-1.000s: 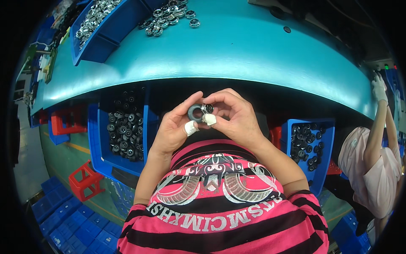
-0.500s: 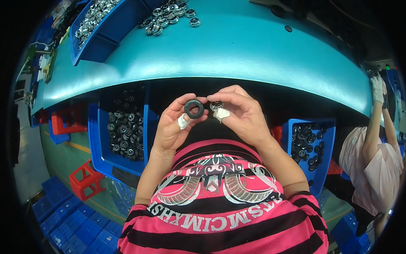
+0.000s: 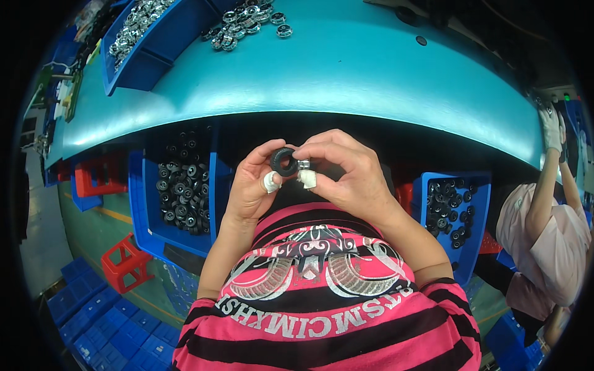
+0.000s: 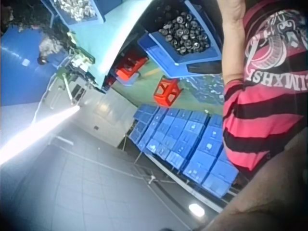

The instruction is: Assemble small plastic components into circular rings at a factory assembly line.

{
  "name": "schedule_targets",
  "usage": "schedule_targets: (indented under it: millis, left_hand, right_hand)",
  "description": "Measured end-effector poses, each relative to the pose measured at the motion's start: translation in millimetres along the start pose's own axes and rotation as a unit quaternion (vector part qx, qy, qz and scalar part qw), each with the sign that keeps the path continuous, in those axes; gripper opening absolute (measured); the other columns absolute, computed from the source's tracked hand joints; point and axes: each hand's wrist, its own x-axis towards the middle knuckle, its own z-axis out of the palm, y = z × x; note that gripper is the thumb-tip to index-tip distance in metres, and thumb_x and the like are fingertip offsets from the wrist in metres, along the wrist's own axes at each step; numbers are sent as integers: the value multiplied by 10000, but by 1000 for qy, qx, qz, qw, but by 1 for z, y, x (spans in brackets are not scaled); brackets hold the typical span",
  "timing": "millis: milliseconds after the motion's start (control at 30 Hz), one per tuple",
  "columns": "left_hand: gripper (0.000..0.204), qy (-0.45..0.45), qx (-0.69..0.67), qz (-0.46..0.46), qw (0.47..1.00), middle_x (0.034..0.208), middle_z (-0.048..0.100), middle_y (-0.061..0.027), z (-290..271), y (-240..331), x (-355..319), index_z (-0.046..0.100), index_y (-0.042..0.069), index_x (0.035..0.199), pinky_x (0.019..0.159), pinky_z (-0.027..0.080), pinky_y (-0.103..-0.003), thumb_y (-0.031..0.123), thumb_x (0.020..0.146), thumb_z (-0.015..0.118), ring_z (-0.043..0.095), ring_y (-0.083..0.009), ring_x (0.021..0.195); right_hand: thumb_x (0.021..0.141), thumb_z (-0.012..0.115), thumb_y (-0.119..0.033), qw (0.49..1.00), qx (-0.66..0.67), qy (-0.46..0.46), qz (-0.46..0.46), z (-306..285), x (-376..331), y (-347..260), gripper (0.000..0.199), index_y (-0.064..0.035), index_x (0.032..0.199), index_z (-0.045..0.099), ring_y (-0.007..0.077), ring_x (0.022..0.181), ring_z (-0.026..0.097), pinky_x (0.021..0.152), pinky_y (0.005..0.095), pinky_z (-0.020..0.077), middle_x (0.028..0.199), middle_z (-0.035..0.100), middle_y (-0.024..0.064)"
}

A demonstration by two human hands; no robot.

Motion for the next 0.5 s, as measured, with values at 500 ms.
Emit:
schedule_targets:
  millis: [500]
  left_hand:
    - [496,43,131,-2,990,1231,687,-142,11,-1,-1,560,-41,1391,1007,543,-325,13,930,734,661,-193,1142]
  right_hand:
    - [712,813,36,968,-188,90,-143,20,0,14,297,-62,979,728,253,815,711,679,324,585,937,698,85]
